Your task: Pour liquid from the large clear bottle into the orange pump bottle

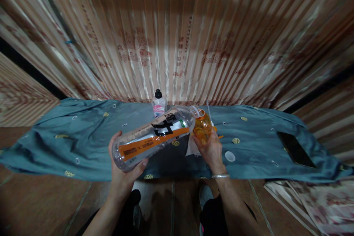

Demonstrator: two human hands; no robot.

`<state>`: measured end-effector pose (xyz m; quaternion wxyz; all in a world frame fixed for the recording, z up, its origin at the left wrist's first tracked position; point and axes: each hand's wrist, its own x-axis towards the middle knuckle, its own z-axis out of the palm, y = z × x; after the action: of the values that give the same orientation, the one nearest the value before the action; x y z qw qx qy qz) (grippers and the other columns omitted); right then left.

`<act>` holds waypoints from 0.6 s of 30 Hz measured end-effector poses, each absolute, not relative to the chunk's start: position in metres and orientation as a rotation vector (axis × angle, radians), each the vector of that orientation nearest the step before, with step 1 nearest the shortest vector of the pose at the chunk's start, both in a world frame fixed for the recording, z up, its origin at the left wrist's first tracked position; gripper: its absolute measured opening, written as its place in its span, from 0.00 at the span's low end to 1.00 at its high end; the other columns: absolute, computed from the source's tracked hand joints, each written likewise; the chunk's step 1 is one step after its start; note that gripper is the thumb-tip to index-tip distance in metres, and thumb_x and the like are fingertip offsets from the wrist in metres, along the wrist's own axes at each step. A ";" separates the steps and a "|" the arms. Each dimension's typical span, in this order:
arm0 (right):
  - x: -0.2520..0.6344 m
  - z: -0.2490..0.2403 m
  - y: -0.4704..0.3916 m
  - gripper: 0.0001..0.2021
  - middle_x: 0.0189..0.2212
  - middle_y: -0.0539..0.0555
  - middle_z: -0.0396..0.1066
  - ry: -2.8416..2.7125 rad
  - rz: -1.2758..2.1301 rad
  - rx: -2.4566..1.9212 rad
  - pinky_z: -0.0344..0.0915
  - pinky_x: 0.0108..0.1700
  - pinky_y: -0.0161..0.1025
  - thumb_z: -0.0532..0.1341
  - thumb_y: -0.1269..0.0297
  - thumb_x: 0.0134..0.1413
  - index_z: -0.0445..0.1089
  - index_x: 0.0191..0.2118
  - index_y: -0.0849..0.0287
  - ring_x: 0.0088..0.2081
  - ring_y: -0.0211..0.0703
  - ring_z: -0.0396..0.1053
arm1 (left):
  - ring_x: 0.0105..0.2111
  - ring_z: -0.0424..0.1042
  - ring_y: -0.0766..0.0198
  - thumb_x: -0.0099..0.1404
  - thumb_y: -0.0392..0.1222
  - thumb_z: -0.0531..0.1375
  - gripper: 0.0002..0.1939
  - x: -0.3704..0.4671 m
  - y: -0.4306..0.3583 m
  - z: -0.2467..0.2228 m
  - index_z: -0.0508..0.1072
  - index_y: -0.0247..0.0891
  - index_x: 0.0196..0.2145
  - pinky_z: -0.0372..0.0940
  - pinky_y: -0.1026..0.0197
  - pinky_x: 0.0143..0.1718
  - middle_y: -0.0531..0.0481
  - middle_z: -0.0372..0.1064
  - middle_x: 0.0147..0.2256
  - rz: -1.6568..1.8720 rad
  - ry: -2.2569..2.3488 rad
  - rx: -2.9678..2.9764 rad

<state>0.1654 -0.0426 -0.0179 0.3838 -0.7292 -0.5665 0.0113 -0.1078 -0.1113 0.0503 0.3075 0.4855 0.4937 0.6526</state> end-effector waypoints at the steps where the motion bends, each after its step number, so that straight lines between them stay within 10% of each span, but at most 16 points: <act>1: 0.165 -0.018 -0.043 0.50 0.45 0.70 0.77 -1.448 0.028 -1.856 0.73 0.44 0.54 0.53 0.22 0.44 0.63 0.57 0.66 0.46 0.63 0.76 | 0.41 0.77 0.58 0.50 0.47 0.73 0.49 -0.108 -0.111 0.051 0.53 0.45 0.64 0.72 0.56 0.46 0.47 0.69 0.47 1.726 1.302 1.282; 18: 0.166 -0.019 -0.042 0.50 0.44 0.71 0.77 -1.445 0.010 -1.835 0.73 0.43 0.52 0.54 0.22 0.44 0.64 0.56 0.67 0.45 0.63 0.77 | 0.41 0.77 0.58 0.47 0.44 0.74 0.49 -0.107 -0.111 0.056 0.55 0.44 0.62 0.73 0.56 0.45 0.48 0.71 0.46 1.744 1.267 1.225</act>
<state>0.1655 -0.0422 -0.0188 0.3918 -0.7228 -0.5692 0.0040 -0.1069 -0.1110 0.0560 0.3252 0.4673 0.4832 0.6651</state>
